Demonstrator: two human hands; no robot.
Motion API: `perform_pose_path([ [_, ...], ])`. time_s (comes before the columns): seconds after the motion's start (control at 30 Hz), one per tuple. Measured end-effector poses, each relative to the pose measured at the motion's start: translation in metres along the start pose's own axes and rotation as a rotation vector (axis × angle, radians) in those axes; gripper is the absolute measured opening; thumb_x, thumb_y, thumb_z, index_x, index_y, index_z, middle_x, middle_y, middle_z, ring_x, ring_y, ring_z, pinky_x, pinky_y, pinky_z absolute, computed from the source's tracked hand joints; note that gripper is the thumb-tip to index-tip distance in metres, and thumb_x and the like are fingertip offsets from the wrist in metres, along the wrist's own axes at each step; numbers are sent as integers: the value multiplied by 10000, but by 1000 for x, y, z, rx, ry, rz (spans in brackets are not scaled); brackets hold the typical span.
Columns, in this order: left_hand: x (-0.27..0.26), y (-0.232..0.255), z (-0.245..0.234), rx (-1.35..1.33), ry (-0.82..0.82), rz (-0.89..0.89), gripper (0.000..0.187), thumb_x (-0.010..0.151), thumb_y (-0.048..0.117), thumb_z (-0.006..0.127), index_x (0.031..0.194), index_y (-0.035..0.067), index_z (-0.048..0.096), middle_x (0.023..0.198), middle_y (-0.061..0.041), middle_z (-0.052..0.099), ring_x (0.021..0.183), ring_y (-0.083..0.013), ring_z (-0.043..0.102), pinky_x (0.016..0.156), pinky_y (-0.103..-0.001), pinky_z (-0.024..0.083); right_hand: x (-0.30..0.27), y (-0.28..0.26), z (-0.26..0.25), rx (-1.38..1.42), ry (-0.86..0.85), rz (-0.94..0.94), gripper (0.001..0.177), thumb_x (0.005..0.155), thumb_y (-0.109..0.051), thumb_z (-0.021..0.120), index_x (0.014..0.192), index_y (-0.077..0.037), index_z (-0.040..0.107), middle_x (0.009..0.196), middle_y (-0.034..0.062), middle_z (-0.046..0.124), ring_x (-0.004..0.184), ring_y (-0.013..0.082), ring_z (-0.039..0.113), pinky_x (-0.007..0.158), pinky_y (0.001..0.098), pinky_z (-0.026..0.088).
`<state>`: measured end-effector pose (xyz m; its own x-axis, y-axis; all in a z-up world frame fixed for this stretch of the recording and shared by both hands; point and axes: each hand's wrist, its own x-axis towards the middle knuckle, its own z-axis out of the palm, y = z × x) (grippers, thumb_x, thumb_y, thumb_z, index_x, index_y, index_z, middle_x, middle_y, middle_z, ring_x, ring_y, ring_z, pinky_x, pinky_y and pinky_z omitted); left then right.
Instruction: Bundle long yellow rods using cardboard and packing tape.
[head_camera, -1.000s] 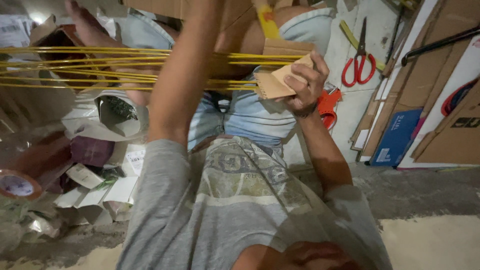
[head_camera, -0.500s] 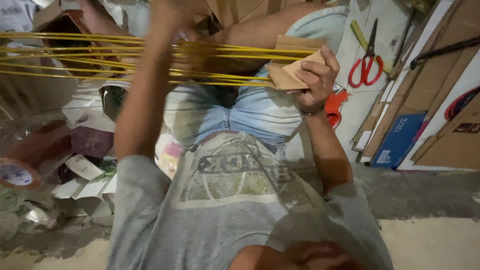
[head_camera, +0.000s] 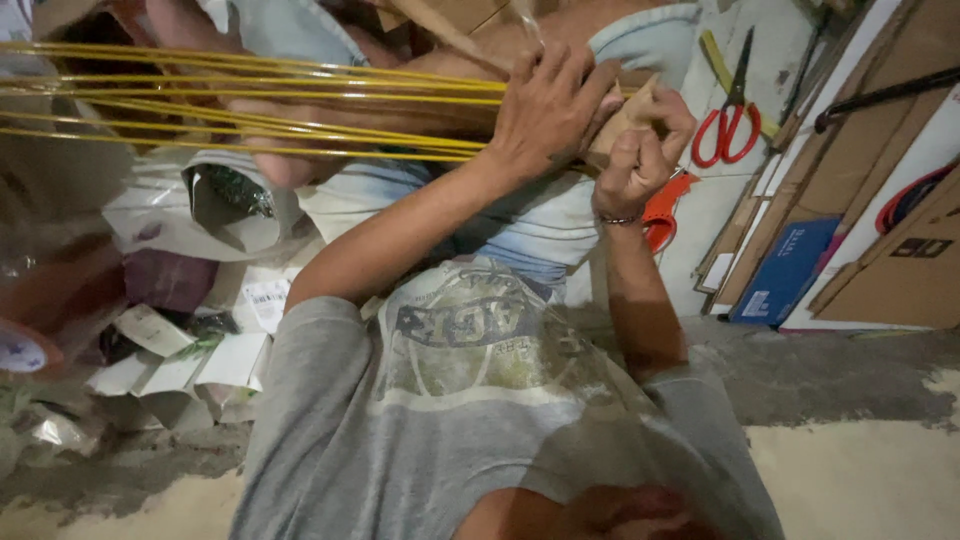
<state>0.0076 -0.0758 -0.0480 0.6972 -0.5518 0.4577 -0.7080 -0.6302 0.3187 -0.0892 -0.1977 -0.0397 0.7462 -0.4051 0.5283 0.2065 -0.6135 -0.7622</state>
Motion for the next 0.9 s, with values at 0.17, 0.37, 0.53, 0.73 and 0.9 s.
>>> perform_pose_path([
  [0.17, 8, 5, 9, 17, -219, 13, 536, 1087, 548, 770, 1428, 159, 630, 1334, -116, 630, 1061, -362, 659, 899, -502, 492, -34, 33, -4, 130, 85, 192, 282, 1126, -293, 623, 1185, -17, 625, 1812, 87, 377, 1565, 334, 652, 1147, 549, 663],
  [0.37, 11, -42, 52, -487, -532, -79, 569, 1006, 598, 872, 1210, 107, 669, 1163, -199, 743, 1029, -453, 718, 791, -577, 539, -30, 34, 2, 173, 154, 73, 72, 980, -63, 524, 988, 1, 557, 1616, 212, 538, 1420, 422, 720, 1216, 583, 599],
  [0.53, 43, -66, 75, -674, -600, 185, 613, 1139, 631, 805, 860, 88, 749, 711, -125, 703, 630, -394, 650, 568, -523, 460, -10, 40, 17, 342, 210, -170, 165, 1033, -98, 538, 922, -6, 459, 1550, 243, 594, 1389, 388, 723, 968, 575, 679],
  [0.73, 71, -57, 33, -1025, -502, 369, 341, 1151, 181, 660, 865, -3, 642, 1025, -224, 673, 864, -428, 631, 744, -575, 459, 12, 32, -2, 199, 110, 134, 433, 886, -65, 521, 1311, 14, 562, 1812, 266, 356, 1681, 443, 520, 1345, 612, 571],
  [0.9, 66, -47, 4, -923, -352, 164, 239, 1136, 135, 720, 999, -24, 835, 1459, -227, 727, 1307, -423, 706, 1017, -518, 563, 28, 17, -17, 402, -119, 395, 735, 963, 3, 519, 1697, -18, 519, 1734, 159, 557, 1657, 284, 513, 1455, 422, 417],
])
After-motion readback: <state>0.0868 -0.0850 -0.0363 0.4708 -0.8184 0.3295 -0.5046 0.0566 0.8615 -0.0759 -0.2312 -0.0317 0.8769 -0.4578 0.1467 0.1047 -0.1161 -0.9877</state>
